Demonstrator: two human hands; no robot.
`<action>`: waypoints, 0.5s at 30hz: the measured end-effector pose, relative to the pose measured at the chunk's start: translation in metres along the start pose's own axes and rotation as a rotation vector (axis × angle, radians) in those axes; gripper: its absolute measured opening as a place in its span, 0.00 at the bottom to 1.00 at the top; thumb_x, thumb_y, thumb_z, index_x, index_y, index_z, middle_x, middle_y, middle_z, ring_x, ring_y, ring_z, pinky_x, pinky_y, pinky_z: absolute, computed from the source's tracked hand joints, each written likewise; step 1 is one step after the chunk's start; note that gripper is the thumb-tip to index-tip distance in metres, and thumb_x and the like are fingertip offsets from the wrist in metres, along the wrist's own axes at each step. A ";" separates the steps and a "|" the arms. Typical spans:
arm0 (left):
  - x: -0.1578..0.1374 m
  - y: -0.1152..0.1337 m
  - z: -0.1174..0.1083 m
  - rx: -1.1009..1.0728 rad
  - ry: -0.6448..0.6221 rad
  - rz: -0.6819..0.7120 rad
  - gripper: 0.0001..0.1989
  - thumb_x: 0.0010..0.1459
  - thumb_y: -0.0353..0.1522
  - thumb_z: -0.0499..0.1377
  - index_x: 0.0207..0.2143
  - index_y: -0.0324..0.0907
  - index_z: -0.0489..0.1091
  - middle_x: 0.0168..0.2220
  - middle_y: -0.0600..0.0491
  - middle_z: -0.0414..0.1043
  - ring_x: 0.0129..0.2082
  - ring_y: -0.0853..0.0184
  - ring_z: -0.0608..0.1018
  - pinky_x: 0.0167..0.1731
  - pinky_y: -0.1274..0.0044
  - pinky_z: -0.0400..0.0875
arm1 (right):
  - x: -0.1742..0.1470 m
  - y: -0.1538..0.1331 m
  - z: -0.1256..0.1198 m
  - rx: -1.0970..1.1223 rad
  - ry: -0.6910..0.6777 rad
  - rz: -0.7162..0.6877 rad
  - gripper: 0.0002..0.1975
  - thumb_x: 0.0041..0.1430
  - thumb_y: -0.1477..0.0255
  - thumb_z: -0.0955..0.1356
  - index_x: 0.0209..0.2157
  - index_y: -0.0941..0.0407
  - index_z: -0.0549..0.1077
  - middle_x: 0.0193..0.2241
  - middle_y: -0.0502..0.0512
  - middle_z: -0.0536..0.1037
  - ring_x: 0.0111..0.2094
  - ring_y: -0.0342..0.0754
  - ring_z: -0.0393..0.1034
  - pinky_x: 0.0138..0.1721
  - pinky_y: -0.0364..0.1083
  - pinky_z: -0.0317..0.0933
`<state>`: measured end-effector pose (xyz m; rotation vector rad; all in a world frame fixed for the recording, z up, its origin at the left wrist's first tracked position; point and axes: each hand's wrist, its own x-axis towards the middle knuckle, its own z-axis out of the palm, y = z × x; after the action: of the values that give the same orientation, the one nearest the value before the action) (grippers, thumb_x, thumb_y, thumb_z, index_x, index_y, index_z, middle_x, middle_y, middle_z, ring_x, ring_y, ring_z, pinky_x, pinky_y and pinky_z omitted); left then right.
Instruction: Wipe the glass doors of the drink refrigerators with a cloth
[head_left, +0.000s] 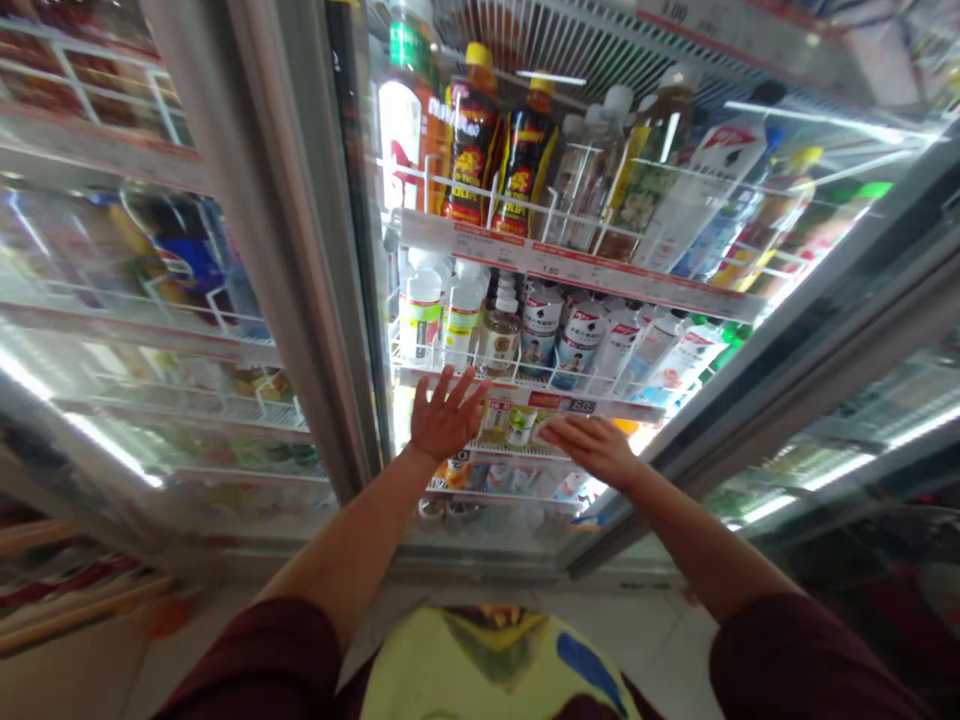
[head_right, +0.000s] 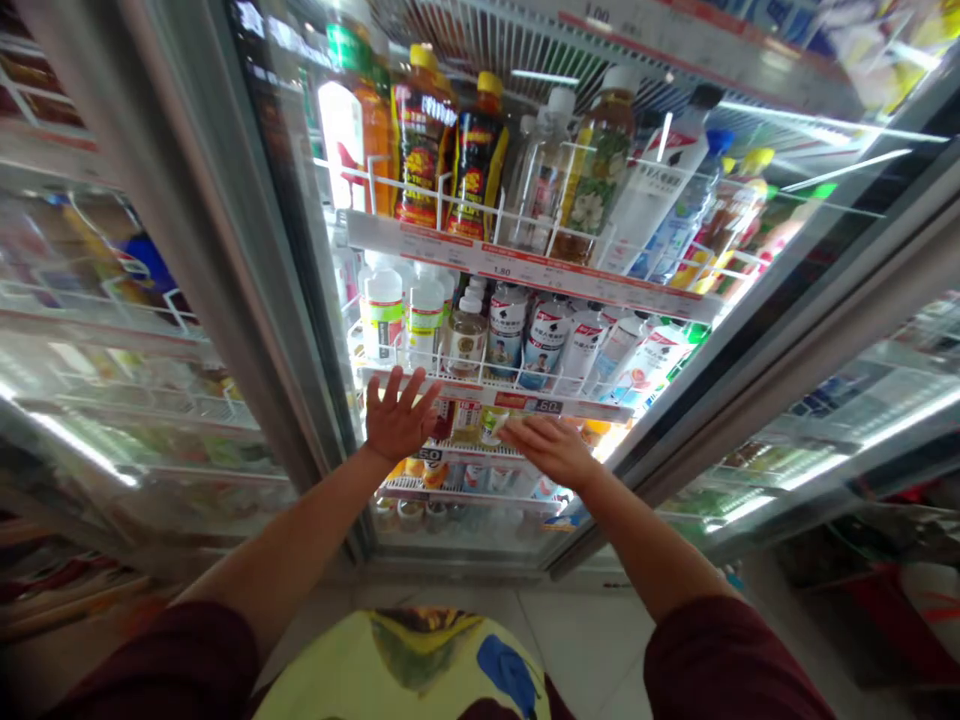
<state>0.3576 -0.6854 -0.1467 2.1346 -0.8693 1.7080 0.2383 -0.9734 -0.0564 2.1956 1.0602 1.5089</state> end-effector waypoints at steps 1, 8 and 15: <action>0.000 0.000 0.000 0.000 -0.008 -0.004 0.28 0.66 0.38 0.54 0.68 0.55 0.60 0.68 0.54 0.62 0.75 0.62 0.46 0.74 0.61 0.31 | -0.003 0.018 -0.009 -0.007 -0.010 0.000 0.21 0.69 0.72 0.66 0.60 0.39 0.70 0.51 0.44 0.79 0.48 0.42 0.71 0.49 0.42 0.66; 0.000 0.000 0.001 -0.042 0.021 -0.017 0.29 0.66 0.36 0.55 0.69 0.55 0.59 0.67 0.54 0.63 0.75 0.63 0.46 0.74 0.62 0.30 | -0.014 0.090 -0.024 -0.325 0.456 0.684 0.23 0.71 0.72 0.60 0.65 0.56 0.67 0.52 0.68 0.71 0.54 0.60 0.65 0.55 0.64 0.61; 0.000 0.000 0.000 -0.019 -0.004 -0.025 0.27 0.67 0.37 0.54 0.68 0.55 0.62 0.67 0.55 0.64 0.75 0.64 0.45 0.74 0.62 0.30 | -0.069 -0.039 0.006 0.017 -0.021 0.192 0.21 0.67 0.74 0.64 0.54 0.36 0.75 0.47 0.44 0.81 0.42 0.43 0.73 0.44 0.42 0.70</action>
<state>0.3579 -0.6853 -0.1468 2.1283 -0.8535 1.6774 0.2147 -0.9939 -0.1295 2.3783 0.8805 1.5546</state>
